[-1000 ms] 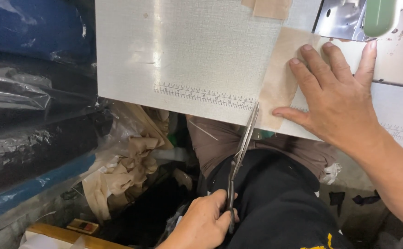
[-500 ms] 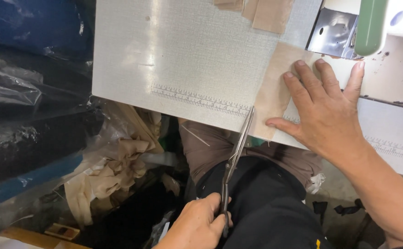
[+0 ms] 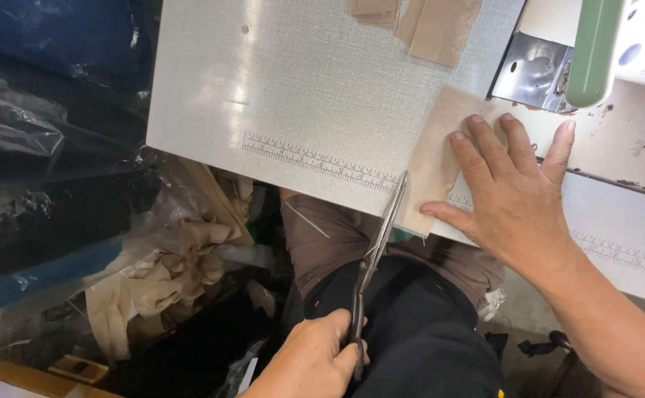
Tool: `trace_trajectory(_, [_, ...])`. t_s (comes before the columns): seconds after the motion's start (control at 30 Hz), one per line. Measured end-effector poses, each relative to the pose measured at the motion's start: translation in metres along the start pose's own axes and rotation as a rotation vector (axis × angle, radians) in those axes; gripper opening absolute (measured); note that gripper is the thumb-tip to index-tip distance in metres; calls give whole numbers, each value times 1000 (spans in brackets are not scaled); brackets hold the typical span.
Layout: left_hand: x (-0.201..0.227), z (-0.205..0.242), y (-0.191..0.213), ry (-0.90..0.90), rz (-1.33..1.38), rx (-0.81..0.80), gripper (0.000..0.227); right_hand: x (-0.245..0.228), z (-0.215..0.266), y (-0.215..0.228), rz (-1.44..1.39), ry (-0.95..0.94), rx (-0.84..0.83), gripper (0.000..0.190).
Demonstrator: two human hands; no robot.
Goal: The person uses shears to cut a strip of beige fabric into smaller rectangular pieces on a white table. The person repeatedly positions the fabric, cuts it, and moves the cut pieces aside.
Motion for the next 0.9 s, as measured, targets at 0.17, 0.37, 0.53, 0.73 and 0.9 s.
trace_trajectory(0.17, [-19,-23,-8,-68,-89,90,28,-3,0,0,-15,4,1,89])
trace_trajectory(0.37, [-9,-17,-5,-134,-62,77,13,-4,1,1,9,12,6,91])
trace_trajectory(0.53, [7,0,1,-1,14,0,15,3,-3,5,31,17,5,92])
trace_trajectory(0.73, [-4,-22,-2,-85,-84,92,20,5,-7,2,62,27,21,90])
trace_trajectory(0.9, [2,-17,0,-86,-44,77,14,3,-6,2,19,5,-16,93])
Point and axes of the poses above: each hand's wrist, its own z-axis away from the middle knuckle, its own y-axis out of the back of the hand, x = y × z, the point moved 3 cm from there along -z, towards the middle knuckle, and after that the axes turned 7 degrees about -x, right-handed, at the moved point
